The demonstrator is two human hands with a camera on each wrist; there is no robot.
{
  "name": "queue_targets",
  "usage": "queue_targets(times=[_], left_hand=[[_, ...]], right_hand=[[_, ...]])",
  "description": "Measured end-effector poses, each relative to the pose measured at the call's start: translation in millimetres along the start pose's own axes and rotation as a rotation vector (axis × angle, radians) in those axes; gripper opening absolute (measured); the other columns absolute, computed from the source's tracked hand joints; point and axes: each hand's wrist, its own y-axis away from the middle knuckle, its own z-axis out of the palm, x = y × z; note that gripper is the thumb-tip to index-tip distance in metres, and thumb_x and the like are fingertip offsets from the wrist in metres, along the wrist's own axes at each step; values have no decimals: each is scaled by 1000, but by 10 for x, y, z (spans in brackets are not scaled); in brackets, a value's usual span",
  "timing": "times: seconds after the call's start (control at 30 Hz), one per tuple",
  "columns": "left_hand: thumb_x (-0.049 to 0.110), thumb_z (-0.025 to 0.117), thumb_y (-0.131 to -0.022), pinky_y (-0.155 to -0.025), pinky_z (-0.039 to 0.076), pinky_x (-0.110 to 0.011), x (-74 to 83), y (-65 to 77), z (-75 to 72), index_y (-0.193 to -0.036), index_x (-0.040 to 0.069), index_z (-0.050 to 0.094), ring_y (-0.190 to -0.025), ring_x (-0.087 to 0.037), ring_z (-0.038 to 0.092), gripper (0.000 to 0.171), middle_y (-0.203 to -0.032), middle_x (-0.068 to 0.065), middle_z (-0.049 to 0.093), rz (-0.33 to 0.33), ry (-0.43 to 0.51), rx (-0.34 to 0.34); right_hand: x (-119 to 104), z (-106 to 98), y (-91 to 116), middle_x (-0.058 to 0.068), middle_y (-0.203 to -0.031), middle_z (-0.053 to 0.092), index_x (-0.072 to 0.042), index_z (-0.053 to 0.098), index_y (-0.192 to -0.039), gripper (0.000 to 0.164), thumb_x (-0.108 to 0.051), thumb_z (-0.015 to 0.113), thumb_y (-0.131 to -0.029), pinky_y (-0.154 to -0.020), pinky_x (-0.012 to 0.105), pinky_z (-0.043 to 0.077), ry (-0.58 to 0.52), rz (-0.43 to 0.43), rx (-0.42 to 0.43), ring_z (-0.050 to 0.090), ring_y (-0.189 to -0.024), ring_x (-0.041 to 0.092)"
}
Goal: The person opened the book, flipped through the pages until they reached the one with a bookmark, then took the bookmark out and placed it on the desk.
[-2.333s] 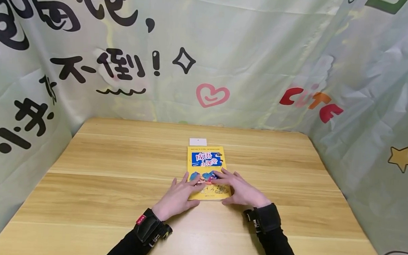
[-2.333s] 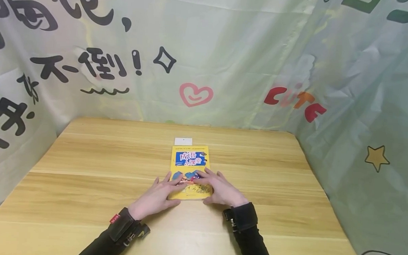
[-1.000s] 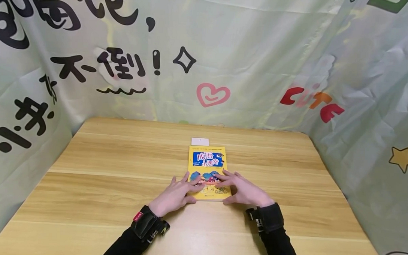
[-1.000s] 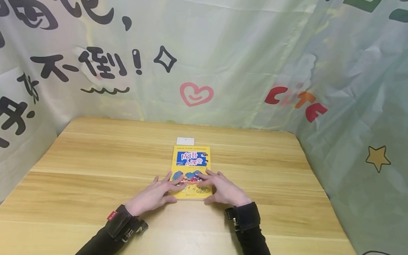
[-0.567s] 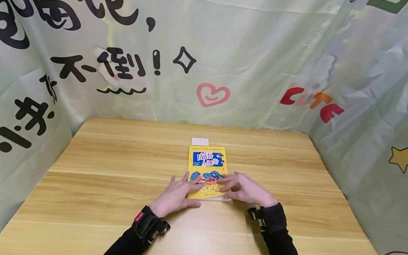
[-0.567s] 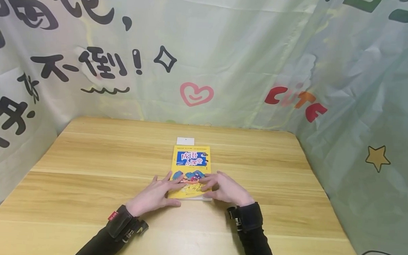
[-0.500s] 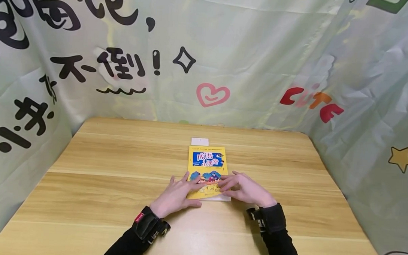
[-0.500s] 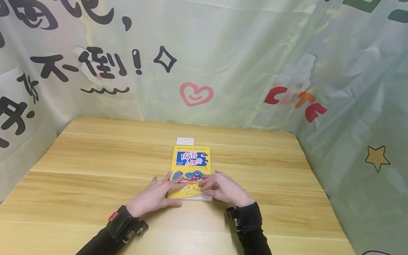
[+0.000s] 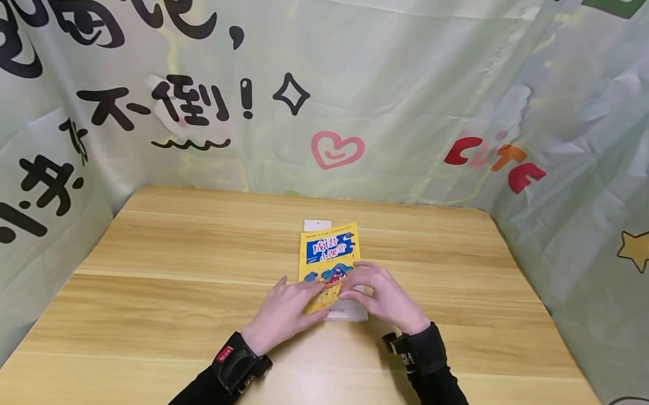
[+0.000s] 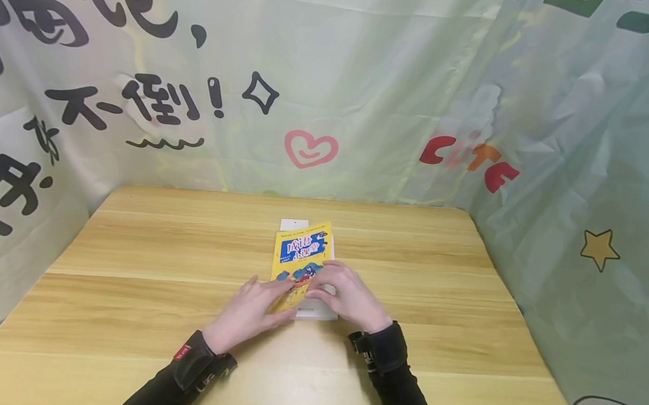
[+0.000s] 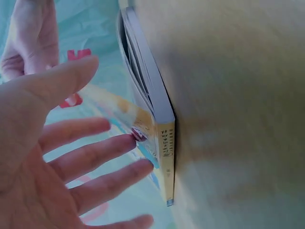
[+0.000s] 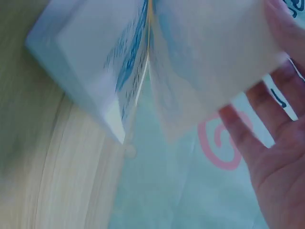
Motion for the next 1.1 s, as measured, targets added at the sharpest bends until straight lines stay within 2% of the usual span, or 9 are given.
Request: queue_targets(times=[0.13,0.27,0.37,0.53,0.63,0.7,0.8,0.9,1.1], left_hand=[[30,69,-83,-95,42,-63,26,-21,-13,-123,8,64,-95,-25,67,46,-113,-10,70,57,-25,143],[17,70,-80,-97,44,-57,57,-41,-55,-129,1,58,-104,-28,64,52,-121,-15,65,101,-30,269],[9,68,-81,-100,44,-52,69,-45,-99,-137,-3,50,-116,-31,56,60,-134,-18,56,123,-37,369],[-1,60,-82,-110,31,-52,63,-47,-186,-145,0,38,-134,-32,36,67,-150,-17,37,137,-121,499],[-7,58,-75,-112,23,-57,43,-39,-228,-144,6,43,-139,-32,25,71,-154,-13,32,109,-239,529],[-10,60,-70,-112,19,-59,24,-25,-248,-139,11,51,-140,-30,24,72,-152,-10,36,69,-311,529],[-8,64,-67,-113,13,-60,-19,-4,-270,-128,15,62,-138,-29,30,65,-143,-7,50,4,-379,501],[-6,68,-68,-115,11,-57,-60,15,-304,-119,16,67,-128,-29,45,55,-128,-6,63,-54,-390,478],[-11,68,-68,-115,18,-53,-148,44,-355,-112,12,72,-105,-30,62,49,-113,-8,70,-128,-349,437]], right_hand=[[-13,51,-49,6,-91,72,-4,73,-87,17,-3,80,-71,-93,48,49,-53,-131,157,62,-95,23],[9,64,-69,22,-108,66,6,69,-99,43,4,83,-59,-97,45,47,-30,-222,348,56,-105,37],[32,63,-59,21,-108,64,6,67,-102,50,4,84,-56,-95,42,49,-4,-197,403,58,-102,34],[91,88,-2,9,-108,64,-4,68,-104,38,-8,83,-69,-92,43,51,29,-29,254,59,-103,22],[126,112,40,9,-124,60,-6,66,-116,46,-23,80,-75,-98,47,47,99,76,95,53,-116,22],[146,133,63,12,-136,53,-5,62,-124,57,-29,79,-76,-102,50,42,130,111,-16,46,-126,26],[156,156,89,17,-148,40,-3,56,-132,72,-34,81,-72,-107,54,33,135,147,-151,33,-135,32],[161,176,110,18,-151,34,-1,52,-137,82,-36,83,-69,-109,56,28,120,190,-243,26,-138,36],[173,196,149,16,-152,33,-4,51,-138,79,-30,82,-71,-110,55,27,111,279,-334,25,-139,34]])
